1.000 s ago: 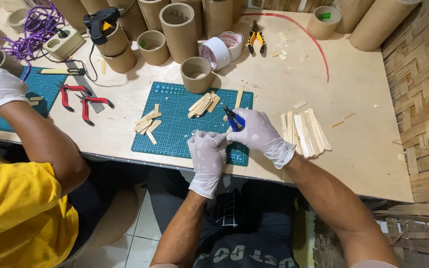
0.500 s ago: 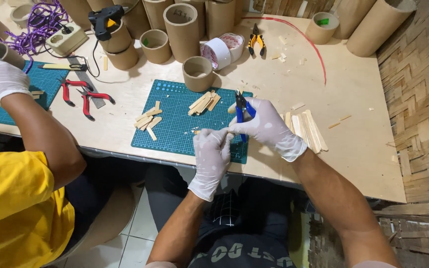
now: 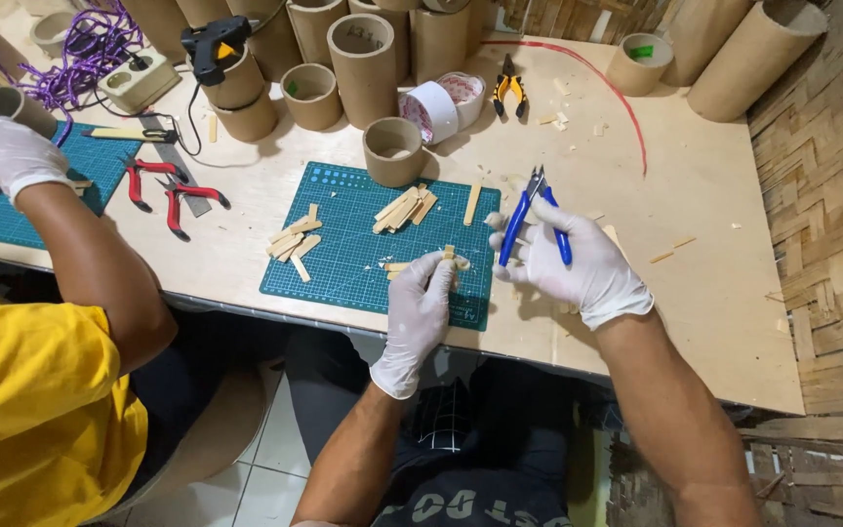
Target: Cutting small wooden craft sticks into smaller pieces using a pair of pliers on a cutting mat.
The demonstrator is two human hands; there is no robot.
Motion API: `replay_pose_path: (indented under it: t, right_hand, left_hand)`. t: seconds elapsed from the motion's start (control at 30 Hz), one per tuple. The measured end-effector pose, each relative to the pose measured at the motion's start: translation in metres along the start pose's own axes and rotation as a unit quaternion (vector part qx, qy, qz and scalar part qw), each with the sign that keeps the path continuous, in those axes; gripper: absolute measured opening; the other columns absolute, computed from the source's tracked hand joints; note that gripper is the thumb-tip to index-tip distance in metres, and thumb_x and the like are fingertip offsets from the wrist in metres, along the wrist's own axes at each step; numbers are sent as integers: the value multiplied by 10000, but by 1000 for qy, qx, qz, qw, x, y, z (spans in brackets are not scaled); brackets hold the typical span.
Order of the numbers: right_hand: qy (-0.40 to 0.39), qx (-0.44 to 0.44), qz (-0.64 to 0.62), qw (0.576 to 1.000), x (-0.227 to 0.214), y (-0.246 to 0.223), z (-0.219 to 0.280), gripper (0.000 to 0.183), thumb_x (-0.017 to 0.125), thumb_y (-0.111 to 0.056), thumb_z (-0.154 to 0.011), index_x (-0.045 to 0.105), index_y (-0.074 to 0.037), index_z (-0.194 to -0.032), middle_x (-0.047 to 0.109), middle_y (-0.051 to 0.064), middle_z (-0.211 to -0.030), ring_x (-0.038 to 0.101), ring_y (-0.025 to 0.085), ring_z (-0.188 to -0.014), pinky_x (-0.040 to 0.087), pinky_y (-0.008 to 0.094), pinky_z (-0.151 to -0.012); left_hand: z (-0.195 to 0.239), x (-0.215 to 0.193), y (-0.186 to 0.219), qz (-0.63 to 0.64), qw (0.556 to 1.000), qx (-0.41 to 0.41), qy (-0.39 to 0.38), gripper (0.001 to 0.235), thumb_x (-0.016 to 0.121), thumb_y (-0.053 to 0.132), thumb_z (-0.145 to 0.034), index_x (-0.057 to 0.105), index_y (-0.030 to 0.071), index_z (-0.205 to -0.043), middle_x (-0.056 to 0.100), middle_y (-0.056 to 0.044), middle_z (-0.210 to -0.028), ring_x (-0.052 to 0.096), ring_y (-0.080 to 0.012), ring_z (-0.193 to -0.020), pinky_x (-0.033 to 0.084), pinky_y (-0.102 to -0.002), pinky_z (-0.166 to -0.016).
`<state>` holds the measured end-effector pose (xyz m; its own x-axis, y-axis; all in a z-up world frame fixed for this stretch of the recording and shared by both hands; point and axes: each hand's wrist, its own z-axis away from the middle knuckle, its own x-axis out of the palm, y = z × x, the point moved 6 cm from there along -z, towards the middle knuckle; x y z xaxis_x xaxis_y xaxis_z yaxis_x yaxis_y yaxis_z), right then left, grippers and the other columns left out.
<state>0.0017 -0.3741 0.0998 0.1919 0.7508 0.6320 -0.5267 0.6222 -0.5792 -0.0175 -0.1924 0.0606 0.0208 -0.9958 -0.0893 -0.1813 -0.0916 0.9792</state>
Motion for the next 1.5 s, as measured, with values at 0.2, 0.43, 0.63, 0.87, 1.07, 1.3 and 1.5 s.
replay_pose_path:
  t: [0.2,0.43,0.63,0.87,1.07,1.3,1.5]
  right_hand:
    - [28,-82,398,913,-1,4,14,517,705,-266,-920,607,-83,-1393,715,154,-1194,703,265,-1091,614,422,-849]
    - [31,-88,691,716,13,-12,30,370,755,-407,-861,757,-340,-1225,780,-28,-1191,699,222,-1175,544,395,-1027]
    - [62,-75,784,614,21,-15,30,442,704,-619,-810,744,-405,-1195,785,-39,-1146,689,294,-1149,512,419,-1078]
    - [35,-96,817,568,27,-12,22,479,698,-605,-814,717,-392,-1242,754,10,-1202,659,327,-1185,498,466,-1088]
    - [30,-87,830,550,30,-15,19,475,697,-614,-801,716,-413,-1230,756,1,-1159,662,309,-1177,512,470,-1048]
    - [23,-90,844,528,29,-16,17,482,709,-612,-798,720,-407,-1234,756,15,-1105,677,311,-1137,527,475,-1015]
    - [32,-89,848,522,22,-16,20,473,723,-588,-791,722,-420,-1233,767,-40,-1125,690,276,-1120,547,458,-987]
  left_hand:
    - [5,0,7,10,1000,6,-6,256,520,158,-1070,740,112,-946,606,-43,-657,531,-162,-684,491,-333,-725]
    - [5,-1,13,31,999,10,-8,231,542,150,-1065,755,131,-976,584,-13,-641,522,-136,-660,492,-301,-705]
    - [5,-2,9,50,998,1,-26,217,562,140,-1058,763,105,-986,607,-20,-634,522,-128,-644,482,-306,-675]
    - [7,-6,9,42,999,-5,-33,202,583,142,-1043,774,101,-989,655,-36,-643,558,-144,-637,497,-314,-669]
    - [8,-6,-1,49,998,2,-40,170,613,109,-1024,781,81,-1022,670,-52,-650,574,-158,-654,506,-327,-698]
    - [10,-6,0,53,998,6,-45,165,626,108,-1016,780,68,-1059,684,-61,-664,589,-160,-675,518,-336,-723]
    - [12,-5,3,54,997,1,-49,161,634,89,-1007,790,68,-1038,686,-63,-657,585,-165,-689,515,-328,-727]
